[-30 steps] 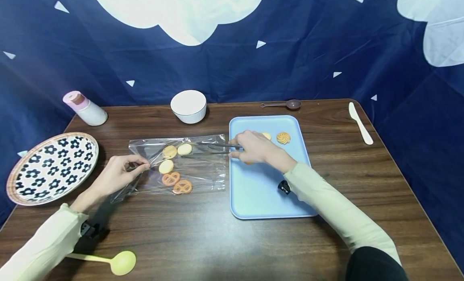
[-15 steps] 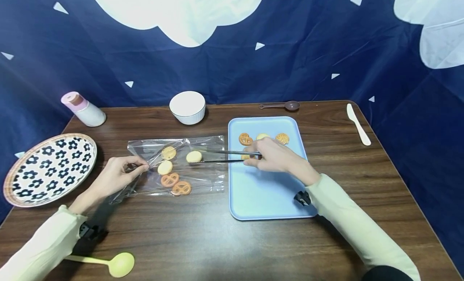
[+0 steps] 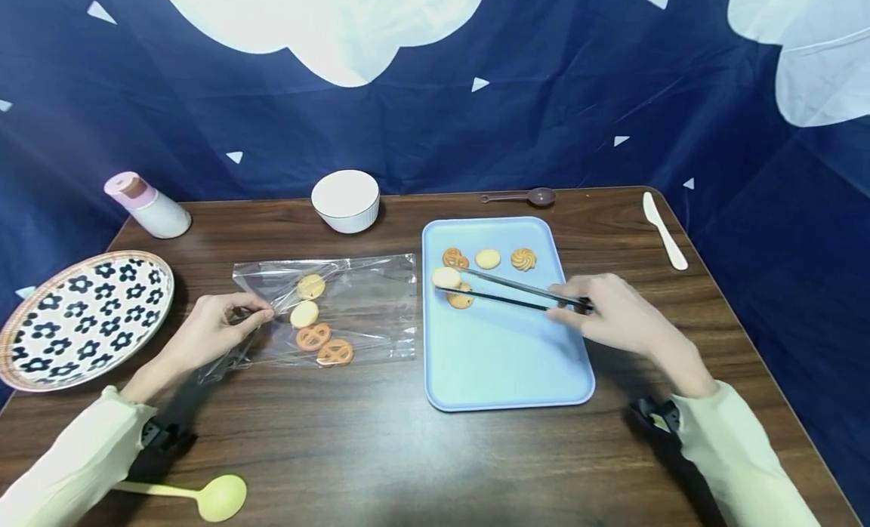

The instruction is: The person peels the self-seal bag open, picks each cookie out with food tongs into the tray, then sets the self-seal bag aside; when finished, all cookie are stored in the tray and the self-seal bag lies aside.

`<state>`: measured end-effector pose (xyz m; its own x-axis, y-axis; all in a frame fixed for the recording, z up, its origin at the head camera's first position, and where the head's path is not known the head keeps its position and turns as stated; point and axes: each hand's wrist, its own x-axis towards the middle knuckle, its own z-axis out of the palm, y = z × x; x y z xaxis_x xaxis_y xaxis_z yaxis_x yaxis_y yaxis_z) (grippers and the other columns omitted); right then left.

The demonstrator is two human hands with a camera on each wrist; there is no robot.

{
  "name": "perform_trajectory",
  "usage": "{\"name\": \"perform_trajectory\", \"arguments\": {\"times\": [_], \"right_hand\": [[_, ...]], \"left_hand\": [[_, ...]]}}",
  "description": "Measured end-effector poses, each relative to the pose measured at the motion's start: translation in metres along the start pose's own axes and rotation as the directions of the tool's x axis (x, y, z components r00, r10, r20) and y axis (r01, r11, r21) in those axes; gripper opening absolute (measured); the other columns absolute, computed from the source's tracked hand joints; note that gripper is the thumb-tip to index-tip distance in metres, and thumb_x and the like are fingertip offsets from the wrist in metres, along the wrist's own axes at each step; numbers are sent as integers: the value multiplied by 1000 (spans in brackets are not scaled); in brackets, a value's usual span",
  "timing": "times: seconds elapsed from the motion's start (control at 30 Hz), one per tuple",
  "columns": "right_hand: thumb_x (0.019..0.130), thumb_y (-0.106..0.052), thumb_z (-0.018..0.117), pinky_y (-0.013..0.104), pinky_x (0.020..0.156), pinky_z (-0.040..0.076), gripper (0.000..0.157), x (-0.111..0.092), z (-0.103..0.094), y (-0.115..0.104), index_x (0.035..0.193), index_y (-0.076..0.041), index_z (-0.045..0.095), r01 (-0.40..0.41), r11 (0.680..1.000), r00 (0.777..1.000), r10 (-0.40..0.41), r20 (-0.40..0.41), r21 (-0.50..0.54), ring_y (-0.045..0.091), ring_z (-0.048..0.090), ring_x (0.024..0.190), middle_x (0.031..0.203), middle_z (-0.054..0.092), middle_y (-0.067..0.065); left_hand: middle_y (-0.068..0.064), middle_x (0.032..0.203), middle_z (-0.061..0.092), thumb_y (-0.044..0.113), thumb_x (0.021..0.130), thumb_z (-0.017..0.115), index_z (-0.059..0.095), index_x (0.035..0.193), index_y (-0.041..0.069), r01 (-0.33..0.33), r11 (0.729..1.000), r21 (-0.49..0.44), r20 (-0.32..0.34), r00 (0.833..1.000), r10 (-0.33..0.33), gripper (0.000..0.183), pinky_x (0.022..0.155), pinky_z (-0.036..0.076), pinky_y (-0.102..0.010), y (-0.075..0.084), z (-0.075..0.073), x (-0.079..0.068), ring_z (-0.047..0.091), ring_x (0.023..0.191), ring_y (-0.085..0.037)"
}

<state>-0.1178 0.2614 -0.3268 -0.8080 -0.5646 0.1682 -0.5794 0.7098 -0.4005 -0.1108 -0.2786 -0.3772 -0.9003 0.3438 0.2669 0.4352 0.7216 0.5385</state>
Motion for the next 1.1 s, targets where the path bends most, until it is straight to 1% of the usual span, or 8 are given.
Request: {"name": "perform_trajectory", "arguments": {"times": [0.13,0.3,0.43,0.53,0.6,0.8,0.97,1.1], "right_hand": [[83,-19,73,22,55,38,28,-20,-7,11,107,-5,71,-55,998,998,54,-18,-40,5,45,62,77,59,-12],[82,-25,74,24,52,36,33,-38,-7,19,106,-2,70,-153,985,988,152,-14,-78,6,43,59,77,62,-6],[82,-29,74,24,50,37,41,-44,-5,22,108,2,68,-210,976,978,211,0,-63,7,44,58,78,63,-3],[83,-33,72,27,55,41,44,-45,-6,21,111,1,67,-237,969,970,240,34,-61,11,47,63,87,67,2],[84,-34,72,28,57,41,45,-44,-7,20,111,0,67,-246,967,967,250,54,-63,12,48,65,87,67,2],[82,-27,74,24,52,35,31,-42,-14,15,106,-8,67,-207,976,978,208,4,-64,5,42,58,69,53,-10],[82,-21,74,21,52,36,28,-27,-9,-1,108,-12,68,-132,991,989,133,-58,16,4,44,59,72,53,-11],[83,-20,73,22,54,38,31,-4,3,-18,111,-6,68,-25,1000,999,25,-35,9,6,46,61,78,58,-8]], "left_hand": [[2,79,67,11,87,69,71,84,8,-6,1000,14,-4,1000,6,5,49,33,-19,1,-2,0,43,53,-8],[1,78,67,11,87,68,71,85,8,-4,1000,12,-2,1000,4,4,48,33,-19,2,-3,1,41,51,-8],[1,78,67,10,87,68,71,85,10,4,1000,13,6,1000,-4,4,45,32,-21,3,-3,2,38,49,-6],[1,78,67,9,87,68,71,85,10,12,1000,21,10,1000,-12,4,45,32,-21,3,-3,2,38,49,-7],[1,79,67,9,87,68,71,85,10,16,1000,25,11,1000,-16,4,47,33,-21,3,-3,2,41,51,-7],[1,78,67,9,87,68,71,84,10,13,1000,22,20,1000,-13,4,47,33,-21,3,-3,3,42,52,-8],[1,77,66,9,87,68,71,84,10,23,1000,19,23,999,-24,4,46,33,-21,4,-3,3,43,53,-9],[2,76,66,9,87,68,71,84,11,31,999,23,20,999,-32,4,47,34,-22,5,-2,3,44,54,-10]]}}
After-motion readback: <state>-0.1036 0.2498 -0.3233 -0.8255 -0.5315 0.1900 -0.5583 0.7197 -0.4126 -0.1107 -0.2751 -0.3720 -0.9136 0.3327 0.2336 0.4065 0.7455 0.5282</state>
